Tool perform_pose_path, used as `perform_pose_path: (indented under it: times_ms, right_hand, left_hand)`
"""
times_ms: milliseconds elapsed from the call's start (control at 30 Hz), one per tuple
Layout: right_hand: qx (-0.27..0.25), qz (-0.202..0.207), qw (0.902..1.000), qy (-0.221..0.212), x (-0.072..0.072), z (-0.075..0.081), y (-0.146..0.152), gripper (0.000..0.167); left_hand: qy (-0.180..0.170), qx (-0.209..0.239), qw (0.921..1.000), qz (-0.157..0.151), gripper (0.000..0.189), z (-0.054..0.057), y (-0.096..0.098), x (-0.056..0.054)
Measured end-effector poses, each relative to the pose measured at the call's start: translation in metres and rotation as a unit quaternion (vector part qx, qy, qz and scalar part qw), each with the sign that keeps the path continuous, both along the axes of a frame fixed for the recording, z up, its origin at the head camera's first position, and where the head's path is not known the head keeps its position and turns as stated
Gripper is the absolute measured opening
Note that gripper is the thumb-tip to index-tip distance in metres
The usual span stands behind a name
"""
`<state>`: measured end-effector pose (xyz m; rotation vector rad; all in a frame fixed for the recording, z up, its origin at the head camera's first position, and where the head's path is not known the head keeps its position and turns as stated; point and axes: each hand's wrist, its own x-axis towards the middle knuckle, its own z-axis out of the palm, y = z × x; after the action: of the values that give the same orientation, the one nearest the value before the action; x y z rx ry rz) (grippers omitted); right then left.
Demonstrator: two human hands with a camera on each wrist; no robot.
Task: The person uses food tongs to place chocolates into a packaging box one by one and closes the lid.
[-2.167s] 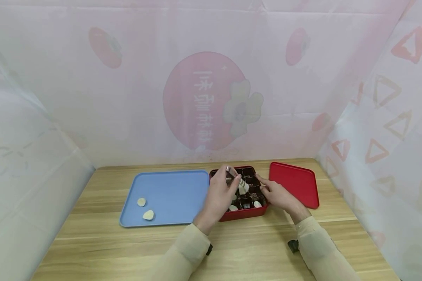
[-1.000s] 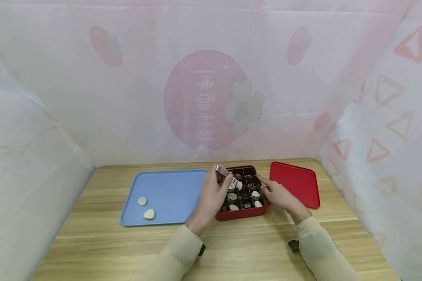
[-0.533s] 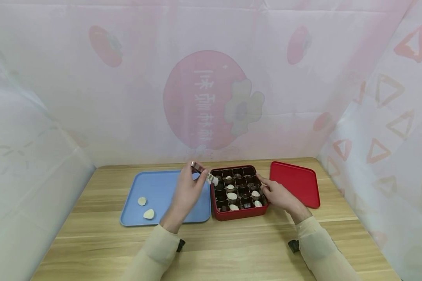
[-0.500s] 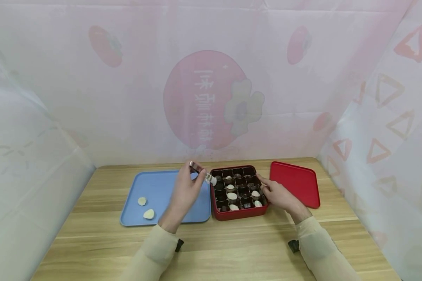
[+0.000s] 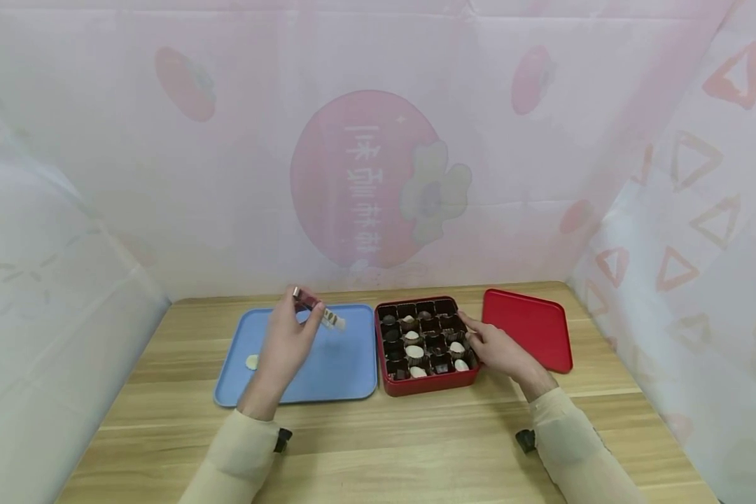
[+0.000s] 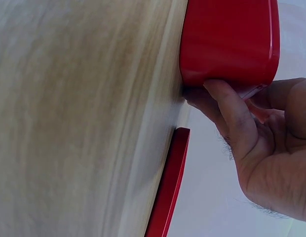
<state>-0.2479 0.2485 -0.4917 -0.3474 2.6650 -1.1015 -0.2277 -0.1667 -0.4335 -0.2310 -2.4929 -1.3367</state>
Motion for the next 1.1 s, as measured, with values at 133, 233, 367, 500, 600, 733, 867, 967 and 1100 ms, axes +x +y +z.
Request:
perform_pose_path:
  times_ms: [133,233,367,500,600,733,867,967,1100]
  right_hand:
    - [0.000,0.001,1.0000,-0.001,-0.001,-0.001,0.000,0.064]
    - [-0.002,0.001,1.0000,0.000,-0.001,-0.002,0.001,0.064]
    - [-0.002,0.000,1.0000,0.000,-0.001,-0.002,0.000,0.064]
    - [0.000,-0.002,1.0000,0.000,0.000,-0.001,0.000,0.064]
    - [0.001,-0.002,1.0000,0.000,0.000,-0.002,0.000,0.064]
    - [0.000,-0.002,1.0000,-0.001,0.000,-0.002,-0.001,0.065]
    - [-0.001,-0.003,1.0000,-0.005,0.000,-0.001,-0.001,0.065]
    - [-0.002,-0.003,1.0000,-0.006,0.001,0.000,0.000,0.065]
    - [-0.005,-0.002,1.0000,-0.004,0.001,0.000,0.000,0.064]
  left_hand:
    - [0.002,-0.015,0.9999,0.003,0.021,0.004,-0.016,0.003]
    - [0.001,-0.024,0.9997,0.000,0.021,0.007,-0.027,0.004]
    - [-0.004,-0.042,0.9991,-0.008,0.025,0.007,-0.041,0.005]
    - [-0.012,-0.039,0.9989,-0.023,0.030,0.006,-0.052,0.006]
    - [-0.023,-0.017,0.9990,-0.033,0.034,0.007,-0.059,0.008]
    - [-0.047,-0.013,0.9978,-0.044,0.036,0.010,-0.070,0.012]
    - [-0.062,-0.029,0.9957,-0.062,0.038,0.012,-0.084,0.015]
    - [-0.061,-0.044,0.9945,-0.072,0.040,0.012,-0.093,0.018]
    - [-0.054,-0.056,0.9938,-0.079,0.040,0.013,-0.103,0.022]
